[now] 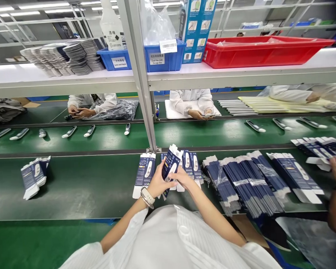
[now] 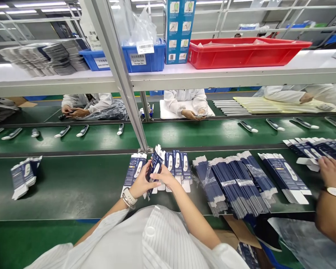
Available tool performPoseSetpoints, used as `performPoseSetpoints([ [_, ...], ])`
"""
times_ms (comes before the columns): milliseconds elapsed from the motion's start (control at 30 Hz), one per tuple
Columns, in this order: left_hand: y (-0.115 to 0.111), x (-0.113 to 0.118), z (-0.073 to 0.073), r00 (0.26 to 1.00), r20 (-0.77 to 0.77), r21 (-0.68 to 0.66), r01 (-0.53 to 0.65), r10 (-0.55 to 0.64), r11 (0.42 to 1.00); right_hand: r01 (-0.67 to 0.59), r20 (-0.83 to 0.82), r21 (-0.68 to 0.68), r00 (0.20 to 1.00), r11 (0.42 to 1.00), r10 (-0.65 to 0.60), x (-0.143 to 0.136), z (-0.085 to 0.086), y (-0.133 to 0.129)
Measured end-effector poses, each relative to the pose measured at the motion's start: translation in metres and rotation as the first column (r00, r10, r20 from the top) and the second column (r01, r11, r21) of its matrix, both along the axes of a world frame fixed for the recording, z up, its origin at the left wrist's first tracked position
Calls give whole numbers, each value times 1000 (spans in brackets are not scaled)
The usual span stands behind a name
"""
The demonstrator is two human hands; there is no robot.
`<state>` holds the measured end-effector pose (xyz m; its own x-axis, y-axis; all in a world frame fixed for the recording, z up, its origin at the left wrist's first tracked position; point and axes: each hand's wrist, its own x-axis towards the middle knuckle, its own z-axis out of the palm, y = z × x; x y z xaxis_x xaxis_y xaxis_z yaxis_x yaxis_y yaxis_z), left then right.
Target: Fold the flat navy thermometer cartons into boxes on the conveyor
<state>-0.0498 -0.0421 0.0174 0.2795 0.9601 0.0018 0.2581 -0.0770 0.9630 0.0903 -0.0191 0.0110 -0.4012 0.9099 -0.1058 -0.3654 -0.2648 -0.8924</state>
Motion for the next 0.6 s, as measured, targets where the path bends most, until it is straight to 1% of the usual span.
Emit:
performPoseSetpoints([
  [67,0,1,6,999,37,-25,-23,24,999,88,37,7,995,996,-89,-3,5,1],
  [133,0,0,13,997,48,-26,-55,56,998,218,120,24,968,976,-220,-5,7,0],
  [233,2,0,21,994,83,-13,-68,69,998,427,227,53,875,903,-427,-7,11,-3],
  [300,4,0,23,994,90,-24,-56,58,998,510,278,93,811,855,-514,-8,16,-6],
  [400,6,2,23,997,48,-14,-64,65,998,562,336,195,732,804,-593,-8,21,-8],
  [500,7,4,20,996,-35,104,-81,85,991,594,370,280,658,754,-656,-5,20,-7],
  [600,4,5,15,988,-115,224,-75,103,972,588,423,364,586,722,-691,2,14,-4],
])
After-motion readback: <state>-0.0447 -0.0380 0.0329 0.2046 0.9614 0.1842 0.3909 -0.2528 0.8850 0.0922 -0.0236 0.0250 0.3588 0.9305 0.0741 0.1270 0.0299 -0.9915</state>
